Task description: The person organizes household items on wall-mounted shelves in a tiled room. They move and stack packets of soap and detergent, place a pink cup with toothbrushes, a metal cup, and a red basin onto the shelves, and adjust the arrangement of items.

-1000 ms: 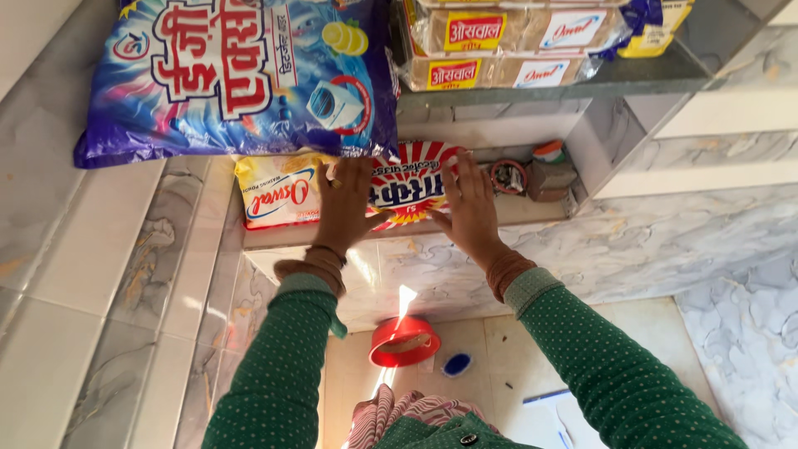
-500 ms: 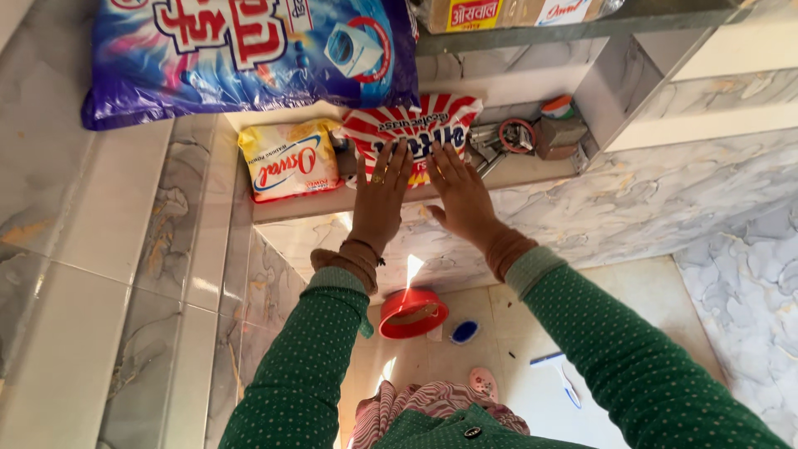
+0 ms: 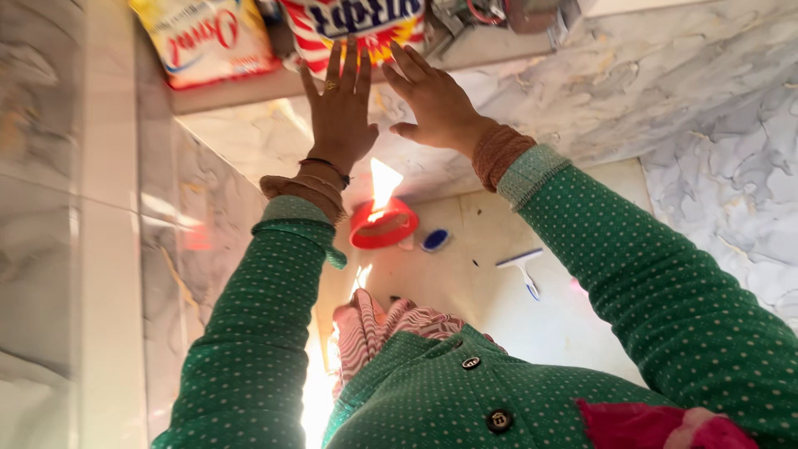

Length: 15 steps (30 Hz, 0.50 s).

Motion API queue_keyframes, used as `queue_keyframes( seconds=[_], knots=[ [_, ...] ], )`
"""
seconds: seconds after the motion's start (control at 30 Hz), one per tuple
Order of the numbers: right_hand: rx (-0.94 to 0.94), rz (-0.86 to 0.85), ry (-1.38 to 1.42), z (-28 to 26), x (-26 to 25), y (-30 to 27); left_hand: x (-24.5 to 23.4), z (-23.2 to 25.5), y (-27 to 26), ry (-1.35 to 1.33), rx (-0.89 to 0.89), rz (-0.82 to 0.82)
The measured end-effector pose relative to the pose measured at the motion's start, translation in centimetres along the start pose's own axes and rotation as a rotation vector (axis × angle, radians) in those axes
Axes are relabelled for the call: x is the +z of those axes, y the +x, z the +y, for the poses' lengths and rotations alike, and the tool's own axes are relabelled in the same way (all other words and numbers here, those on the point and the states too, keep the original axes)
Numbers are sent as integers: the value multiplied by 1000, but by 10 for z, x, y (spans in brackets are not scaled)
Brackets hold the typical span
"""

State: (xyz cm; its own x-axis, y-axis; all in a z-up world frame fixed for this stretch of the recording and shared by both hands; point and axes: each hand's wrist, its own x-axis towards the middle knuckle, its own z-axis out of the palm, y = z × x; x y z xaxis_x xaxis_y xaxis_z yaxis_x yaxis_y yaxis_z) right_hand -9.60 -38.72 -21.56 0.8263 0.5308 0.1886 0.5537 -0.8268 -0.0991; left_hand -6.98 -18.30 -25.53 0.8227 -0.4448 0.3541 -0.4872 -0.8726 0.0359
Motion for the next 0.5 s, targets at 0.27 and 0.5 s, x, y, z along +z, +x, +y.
queue_keyframes(
  seconds=[0.27, 0.5],
  knots=[
    [15, -57, 37, 13, -6, -53, 7, 23, -9, 46, -48, 11],
    [24, -49, 58, 24, -9, -83, 1, 53, -39, 32, -84, -53]
  ],
)
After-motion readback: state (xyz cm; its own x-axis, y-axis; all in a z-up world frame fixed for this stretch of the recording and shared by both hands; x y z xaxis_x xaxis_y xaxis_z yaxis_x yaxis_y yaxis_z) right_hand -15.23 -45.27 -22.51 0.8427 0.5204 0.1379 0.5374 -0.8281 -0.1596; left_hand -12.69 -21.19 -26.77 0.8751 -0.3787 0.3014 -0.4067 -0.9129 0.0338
